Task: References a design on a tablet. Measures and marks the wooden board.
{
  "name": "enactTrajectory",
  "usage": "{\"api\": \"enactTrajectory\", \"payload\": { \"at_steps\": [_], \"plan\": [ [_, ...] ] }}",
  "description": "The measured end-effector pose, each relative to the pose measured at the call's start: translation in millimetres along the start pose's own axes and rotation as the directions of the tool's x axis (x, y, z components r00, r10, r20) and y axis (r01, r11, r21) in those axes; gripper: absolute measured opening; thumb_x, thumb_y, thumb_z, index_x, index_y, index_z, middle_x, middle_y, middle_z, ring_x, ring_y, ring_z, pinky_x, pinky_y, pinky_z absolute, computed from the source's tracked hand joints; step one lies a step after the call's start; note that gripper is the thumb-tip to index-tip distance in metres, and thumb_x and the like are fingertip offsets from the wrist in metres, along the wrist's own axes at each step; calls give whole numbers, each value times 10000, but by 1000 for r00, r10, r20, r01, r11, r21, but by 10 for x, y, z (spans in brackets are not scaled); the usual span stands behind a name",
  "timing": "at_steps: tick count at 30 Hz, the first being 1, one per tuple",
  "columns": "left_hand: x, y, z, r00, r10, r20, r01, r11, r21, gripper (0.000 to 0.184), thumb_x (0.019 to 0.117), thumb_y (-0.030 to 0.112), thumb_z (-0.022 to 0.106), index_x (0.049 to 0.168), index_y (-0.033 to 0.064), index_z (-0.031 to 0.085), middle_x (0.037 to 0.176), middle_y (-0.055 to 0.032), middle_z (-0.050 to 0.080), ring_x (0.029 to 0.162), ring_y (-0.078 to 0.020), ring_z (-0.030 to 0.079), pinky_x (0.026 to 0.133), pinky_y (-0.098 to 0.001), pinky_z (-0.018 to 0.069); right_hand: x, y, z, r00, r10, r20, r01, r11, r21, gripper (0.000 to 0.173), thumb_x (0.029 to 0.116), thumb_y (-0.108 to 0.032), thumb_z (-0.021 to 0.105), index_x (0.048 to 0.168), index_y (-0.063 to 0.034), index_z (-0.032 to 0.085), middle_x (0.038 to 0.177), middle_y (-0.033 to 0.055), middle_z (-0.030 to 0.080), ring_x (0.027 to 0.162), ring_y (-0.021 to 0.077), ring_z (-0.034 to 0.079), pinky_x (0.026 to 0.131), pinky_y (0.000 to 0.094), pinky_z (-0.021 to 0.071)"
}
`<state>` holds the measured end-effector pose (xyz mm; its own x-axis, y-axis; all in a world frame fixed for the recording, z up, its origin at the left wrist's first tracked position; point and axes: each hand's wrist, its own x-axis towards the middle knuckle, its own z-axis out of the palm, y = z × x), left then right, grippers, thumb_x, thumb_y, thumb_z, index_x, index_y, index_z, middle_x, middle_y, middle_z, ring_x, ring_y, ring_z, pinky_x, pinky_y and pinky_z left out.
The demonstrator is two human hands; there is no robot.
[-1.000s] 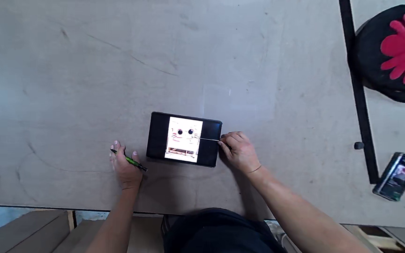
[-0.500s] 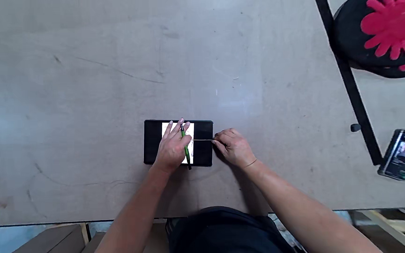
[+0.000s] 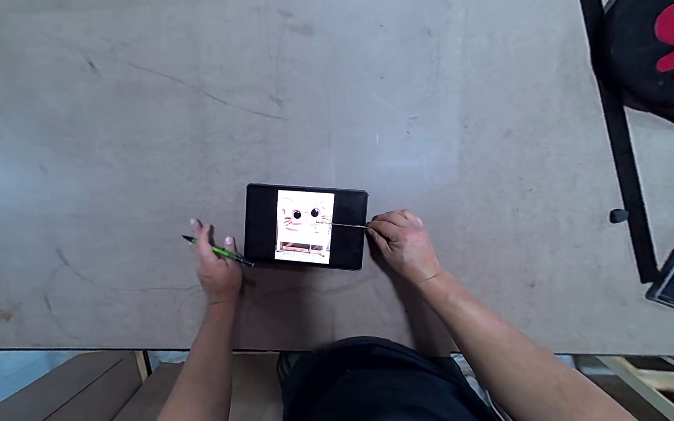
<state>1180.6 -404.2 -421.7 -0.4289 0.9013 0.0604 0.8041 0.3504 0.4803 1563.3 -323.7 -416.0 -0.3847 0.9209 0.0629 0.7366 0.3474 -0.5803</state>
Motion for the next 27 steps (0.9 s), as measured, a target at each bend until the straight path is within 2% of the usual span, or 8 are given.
{"api": "enactTrajectory", "payload": {
  "at_steps": [3, 5, 8, 27],
  "plan": [
    [-89, -267, 42, 1000, 6, 10, -7, 992, 124, 505, 1080, 339, 456, 1479, 32, 487, 1640, -145, 382, 1513, -280, 378, 1247, -472, 277, 3, -9, 15, 1000, 5, 12, -4, 1000, -20, 246, 1041, -280, 573, 1048, -165, 790, 1114, 13, 750, 1127, 225, 659, 966, 433, 513],
    [-89, -250, 48, 1000, 15, 21, -18, 987, 157, 504, 1078, 340, 446, 1458, 13, 500, 1634, -155, 387, 1525, -291, 355, 1259, -477, 256, -4, -14, 20, 1000, 14, 4, -13, 1000, -23, 241, 1040, -272, 578, 1050, -161, 791, 1115, 20, 750, 1123, 227, 661, 965, 431, 516],
    [-76, -243, 46, 1000, 16, 23, -20, 986, 166, 494, 1078, 338, 445, 1440, 8, 508, 1637, -152, 382, 1537, -294, 329, 1263, -474, 250, 14, -27, 34, 1000, 21, 1, -21, 1000, -19, 241, 1041, -268, 575, 1059, -160, 791, 1119, 21, 750, 1128, 227, 659, 969, 429, 515],
    [-60, -245, 60, 999, 35, 14, -37, 978, 205, 484, 1075, 334, 438, 1419, 1, 516, 1620, -168, 406, 1535, -294, 334, 1266, -463, 238, 38, -25, 5, 1000, 18, 26, -17, 1000, -18, 252, 1039, -239, 555, 1069, -153, 789, 1126, 22, 750, 1132, 225, 660, 979, 428, 511]
  ]
}}
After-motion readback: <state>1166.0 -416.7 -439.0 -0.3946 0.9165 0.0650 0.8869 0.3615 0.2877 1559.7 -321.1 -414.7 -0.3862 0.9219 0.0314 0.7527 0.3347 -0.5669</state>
